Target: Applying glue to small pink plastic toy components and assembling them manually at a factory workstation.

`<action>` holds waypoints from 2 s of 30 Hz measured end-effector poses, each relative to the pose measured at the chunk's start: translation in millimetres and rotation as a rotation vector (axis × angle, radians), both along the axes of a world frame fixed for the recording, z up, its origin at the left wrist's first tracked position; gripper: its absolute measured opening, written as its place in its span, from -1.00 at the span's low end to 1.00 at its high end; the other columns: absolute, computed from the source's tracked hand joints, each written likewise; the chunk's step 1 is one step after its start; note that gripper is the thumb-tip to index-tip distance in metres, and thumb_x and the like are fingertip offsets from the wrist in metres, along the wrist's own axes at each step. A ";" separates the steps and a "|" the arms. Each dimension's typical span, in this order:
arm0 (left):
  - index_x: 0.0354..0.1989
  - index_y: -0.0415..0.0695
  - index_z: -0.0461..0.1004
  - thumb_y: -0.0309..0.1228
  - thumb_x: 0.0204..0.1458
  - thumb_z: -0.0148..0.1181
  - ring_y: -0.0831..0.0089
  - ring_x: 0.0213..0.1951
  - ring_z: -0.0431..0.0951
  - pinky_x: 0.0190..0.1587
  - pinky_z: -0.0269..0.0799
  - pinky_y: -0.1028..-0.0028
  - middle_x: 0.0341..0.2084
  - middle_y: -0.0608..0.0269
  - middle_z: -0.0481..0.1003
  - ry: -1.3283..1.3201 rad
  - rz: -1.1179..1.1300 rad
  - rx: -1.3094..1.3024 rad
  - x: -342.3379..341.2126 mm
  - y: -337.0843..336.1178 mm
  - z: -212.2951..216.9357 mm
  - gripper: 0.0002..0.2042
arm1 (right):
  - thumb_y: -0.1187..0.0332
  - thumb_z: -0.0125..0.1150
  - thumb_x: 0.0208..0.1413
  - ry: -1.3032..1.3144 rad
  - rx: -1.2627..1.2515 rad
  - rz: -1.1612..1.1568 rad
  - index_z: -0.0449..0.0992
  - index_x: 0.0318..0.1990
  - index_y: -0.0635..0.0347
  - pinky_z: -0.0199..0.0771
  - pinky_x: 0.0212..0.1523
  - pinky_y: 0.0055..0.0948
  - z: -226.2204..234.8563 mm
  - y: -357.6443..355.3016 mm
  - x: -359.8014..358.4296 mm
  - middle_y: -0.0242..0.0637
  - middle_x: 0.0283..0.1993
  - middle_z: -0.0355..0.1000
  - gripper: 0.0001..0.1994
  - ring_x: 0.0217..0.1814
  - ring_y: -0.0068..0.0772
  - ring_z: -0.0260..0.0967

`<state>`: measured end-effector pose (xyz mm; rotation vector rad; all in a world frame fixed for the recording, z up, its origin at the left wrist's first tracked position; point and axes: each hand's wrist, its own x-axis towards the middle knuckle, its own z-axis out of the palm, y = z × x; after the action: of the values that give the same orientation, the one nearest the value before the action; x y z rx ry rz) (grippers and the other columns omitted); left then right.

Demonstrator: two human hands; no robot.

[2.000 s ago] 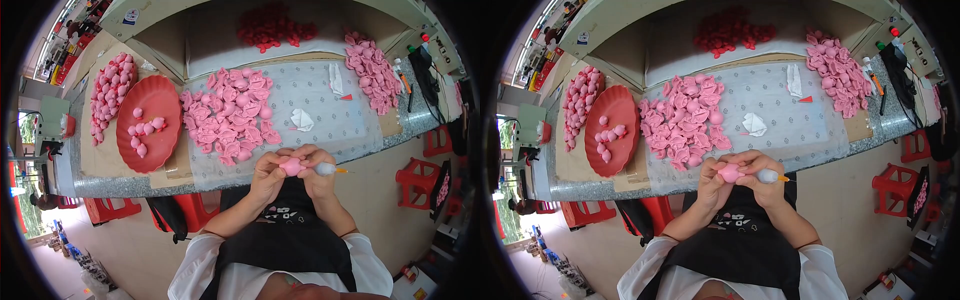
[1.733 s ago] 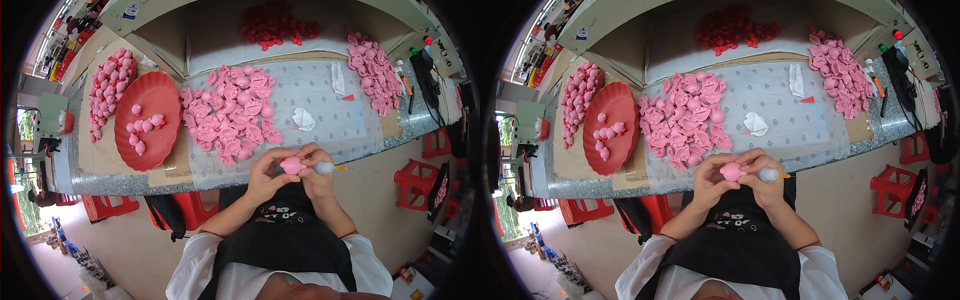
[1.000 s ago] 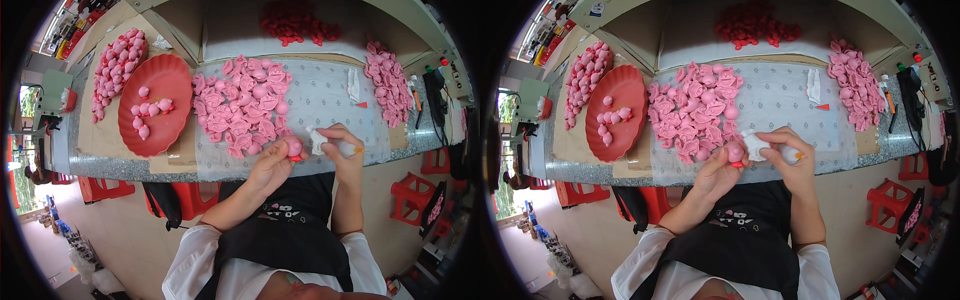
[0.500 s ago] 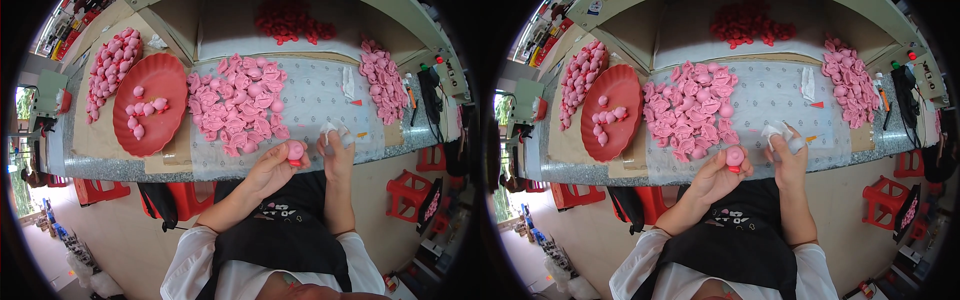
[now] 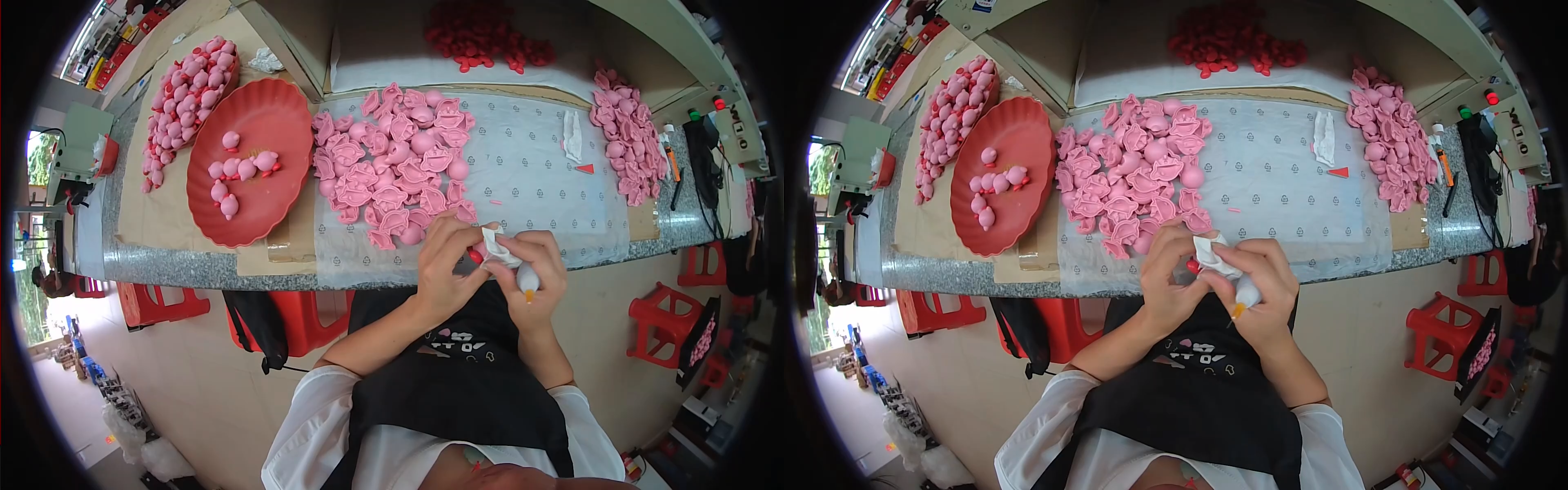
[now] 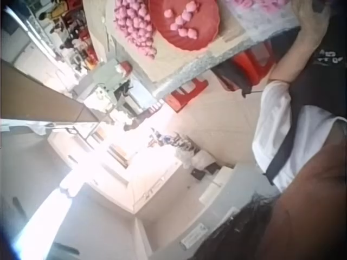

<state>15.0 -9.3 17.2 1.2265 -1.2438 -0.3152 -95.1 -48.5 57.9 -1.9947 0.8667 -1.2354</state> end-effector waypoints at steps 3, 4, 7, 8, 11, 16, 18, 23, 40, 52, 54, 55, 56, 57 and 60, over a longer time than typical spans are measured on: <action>-0.40 -0.23 0.40 -0.57 -0.56 0.20 0.31 -0.48 0.29 -0.23 0.21 0.34 -0.58 0.21 0.28 -0.115 0.065 0.020 -0.9 -0.3 4.3 -0.63 | 0.60 0.21 -0.40 0.014 -0.070 0.001 0.43 -0.45 0.26 0.21 -0.59 -0.59 -8.5 1.2 1.6 -0.25 -0.53 0.28 -0.78 -0.55 -0.41 0.22; -0.40 -0.23 0.40 -0.57 -0.56 0.20 0.31 -0.49 0.29 -0.25 0.21 0.35 -0.59 0.21 0.27 -0.168 0.094 0.012 -1.9 -1.2 5.6 -0.64 | 0.59 0.21 -0.40 0.024 -0.134 0.018 0.43 -0.45 0.25 0.20 -0.60 -0.58 -10.6 1.7 1.4 -0.25 -0.54 0.28 -0.78 -0.56 -0.42 0.22; -0.40 -0.23 0.40 -0.56 -0.54 0.22 0.32 -0.50 0.28 -0.31 0.21 0.38 -0.59 0.22 0.27 -0.195 0.120 0.031 -1.2 -1.0 4.4 -0.64 | 0.57 0.21 -0.40 0.029 -0.217 0.122 0.43 -0.46 0.23 0.18 -0.61 -0.57 -11.4 1.1 0.7 -0.26 -0.55 0.28 -0.79 -0.56 -0.44 0.21; -0.40 -0.22 0.40 -0.55 -0.53 0.23 0.33 -0.50 0.28 -0.34 0.21 0.39 -0.59 0.23 0.27 -0.168 0.121 0.060 -0.2 -0.7 3.7 -0.65 | 0.56 0.21 -0.40 0.024 -0.235 0.213 0.43 -0.47 0.23 0.18 -0.61 -0.58 -11.3 0.7 0.0 -0.25 -0.55 0.28 -0.80 -0.56 -0.45 0.21; -0.39 -0.20 0.40 -0.52 -0.50 0.26 0.33 -0.49 0.27 -0.38 0.20 0.42 -0.59 0.23 0.27 -0.089 0.127 0.084 5.5 -1.5 7.4 -0.65 | 0.53 0.20 -0.37 -0.126 0.030 0.198 0.42 -0.46 0.22 0.19 -0.56 -0.58 -9.8 -5.0 -20.8 -0.27 -0.55 0.27 -0.80 -0.56 -0.46 0.20; -0.35 -0.23 0.39 -0.52 -0.43 0.27 0.41 -0.40 0.33 -0.29 0.22 0.55 -0.52 0.25 0.34 0.091 -0.023 0.119 4.7 -0.4 7.0 -0.65 | 0.60 0.17 -0.39 0.122 0.049 -0.121 0.34 -0.43 0.29 0.13 -0.45 -0.65 -19.1 -32.1 -36.8 -0.23 -0.39 0.26 -0.76 -0.52 -0.57 0.10; -0.23 -0.20 0.32 -0.48 -0.30 0.22 0.45 -0.31 0.34 -0.20 0.22 0.54 -0.42 0.28 0.35 0.538 -0.283 0.117 2.6 1.7 1.6 -0.63 | 0.60 0.17 -0.39 0.148 0.039 -0.199 0.33 -0.42 0.30 0.13 -0.45 -0.65 -16.4 -29.8 -29.5 -0.21 -0.29 0.23 -0.75 -0.51 -0.59 0.09; -0.16 -0.09 0.20 -0.39 -0.17 0.12 0.46 -0.21 0.32 -0.11 0.20 0.47 -0.31 0.25 0.33 1.304 -0.614 0.174 -15.1 3.4 2.2 -0.64 | 0.57 0.20 -0.37 -0.403 0.445 0.119 0.35 -0.43 0.28 0.16 -0.36 -0.64 -14.1 -6.3 -13.8 -0.22 -0.23 0.19 -0.76 -0.43 -0.57 0.15; -0.33 -0.02 0.25 -0.32 -0.08 0.01 0.33 -0.18 0.30 -0.08 0.20 0.37 -0.32 0.12 0.30 1.262 -0.715 -0.012 -18.9 0.6 -7.8 -0.85 | 0.53 0.22 -0.31 -0.663 0.627 0.331 0.33 -0.51 0.18 0.28 -0.38 -0.63 -31.0 0.3 -9.1 -0.16 -0.21 0.21 -0.82 -0.31 -0.49 0.21; -0.26 -0.21 0.23 -0.12 -0.10 -0.01 0.43 -0.24 0.32 -0.14 0.17 0.49 -0.33 0.18 0.31 1.180 -0.745 0.378 0.2 -0.1 -1.0 -0.61 | 0.61 0.22 -0.36 -0.378 0.694 0.362 0.40 -0.30 0.29 0.18 -0.41 -0.71 -11.5 -25.0 -27.6 -0.28 -0.21 0.22 -0.67 -0.49 -0.69 0.12; -0.25 -0.21 0.24 -0.07 -0.06 -0.11 0.44 -0.21 0.29 -0.12 0.14 0.45 -0.30 0.17 0.30 1.287 -0.820 0.395 -3.9 -1.0 1.5 -0.59 | 0.61 0.22 -0.37 -0.269 0.620 0.395 0.39 -0.25 0.30 0.15 -0.44 -0.73 -8.0 -28.4 -27.0 -0.30 -0.21 0.22 -0.63 -0.52 -0.72 0.09; -0.25 -0.21 0.24 -0.07 -0.06 -0.11 0.44 -0.21 0.29 -0.12 0.14 0.45 -0.30 0.17 0.30 1.289 -0.819 0.395 -4.0 0.1 -1.2 -0.59 | 0.61 0.22 -0.37 -0.229 0.600 0.440 0.39 -0.25 0.30 0.14 -0.46 -0.73 -5.7 -28.5 -25.4 -0.31 -0.20 0.22 -0.63 -0.50 -0.72 0.09; -0.22 -0.22 0.23 -0.09 -0.04 -0.13 0.44 -0.18 0.28 -0.10 0.13 0.44 -0.28 0.16 0.30 1.334 -0.830 0.387 -4.1 1.3 -6.3 -0.59 | 0.60 0.22 -0.37 -0.189 0.579 0.484 0.40 -0.25 0.31 0.12 -0.47 -0.73 -4.6 -28.1 -24.3 -0.32 -0.20 0.23 -0.63 -0.49 -0.72 0.10; -0.20 -0.23 0.23 -0.11 -0.02 -0.16 0.44 -0.16 0.26 -0.09 0.12 0.43 -0.27 0.16 0.30 1.380 -0.842 0.378 -3.8 1.5 -7.8 -0.60 | 0.60 0.22 -0.37 -0.189 0.580 0.484 0.40 -0.25 0.31 0.12 -0.47 -0.73 -5.6 -28.0 -23.7 -0.32 -0.20 0.23 -0.63 -0.49 -0.72 0.10; -0.17 -0.25 0.23 -0.15 0.01 -0.19 0.43 -0.14 0.25 -0.06 0.11 0.43 -0.25 0.16 0.29 1.407 -0.723 0.436 -7.6 3.9 -0.8 -0.62 | 0.61 0.21 -0.35 -0.172 0.620 0.450 0.41 -0.29 0.31 0.14 -0.46 -0.72 -10.0 -27.6 -22.0 -0.32 -0.23 0.25 -0.67 -0.45 -0.70 0.14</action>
<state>7.3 -5.3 16.4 0.5209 -0.2769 -1.6977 -117.1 -76.1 47.8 -1.4476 0.5750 -0.7463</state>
